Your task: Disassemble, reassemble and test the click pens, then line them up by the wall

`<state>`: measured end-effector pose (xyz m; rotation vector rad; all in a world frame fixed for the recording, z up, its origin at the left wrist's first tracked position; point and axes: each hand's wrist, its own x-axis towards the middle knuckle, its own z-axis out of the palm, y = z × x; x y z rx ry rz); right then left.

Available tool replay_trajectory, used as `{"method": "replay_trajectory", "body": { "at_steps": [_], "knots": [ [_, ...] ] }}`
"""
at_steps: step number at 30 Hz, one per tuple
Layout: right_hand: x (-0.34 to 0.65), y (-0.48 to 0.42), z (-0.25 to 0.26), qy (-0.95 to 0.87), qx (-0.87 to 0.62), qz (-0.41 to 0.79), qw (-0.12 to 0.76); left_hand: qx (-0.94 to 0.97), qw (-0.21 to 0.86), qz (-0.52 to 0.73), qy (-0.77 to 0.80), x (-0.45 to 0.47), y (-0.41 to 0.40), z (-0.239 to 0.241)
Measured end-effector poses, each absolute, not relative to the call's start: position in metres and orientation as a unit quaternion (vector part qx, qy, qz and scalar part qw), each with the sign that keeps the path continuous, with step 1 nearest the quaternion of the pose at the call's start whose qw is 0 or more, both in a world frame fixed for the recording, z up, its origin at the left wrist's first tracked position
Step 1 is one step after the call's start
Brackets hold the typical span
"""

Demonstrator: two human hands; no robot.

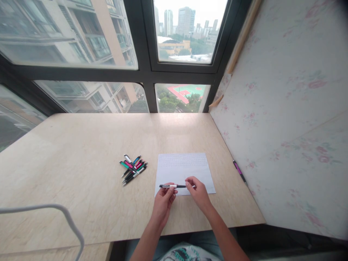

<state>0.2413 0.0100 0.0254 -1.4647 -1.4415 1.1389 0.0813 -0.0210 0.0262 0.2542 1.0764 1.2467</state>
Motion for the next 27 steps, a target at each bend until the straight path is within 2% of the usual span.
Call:
{"method": "replay_trajectory", "body": {
  "at_steps": [10,27],
  "knots": [
    [0.239,0.004,0.026,-0.56,-0.53,0.504,0.39,0.088,0.659,0.564,0.49,0.083,-0.02,0.026],
    [0.239,0.0,0.023,-0.618,-0.56,0.444,0.328,0.112,0.671,0.55,0.485,0.081,-0.02,0.025]
  ]
}}
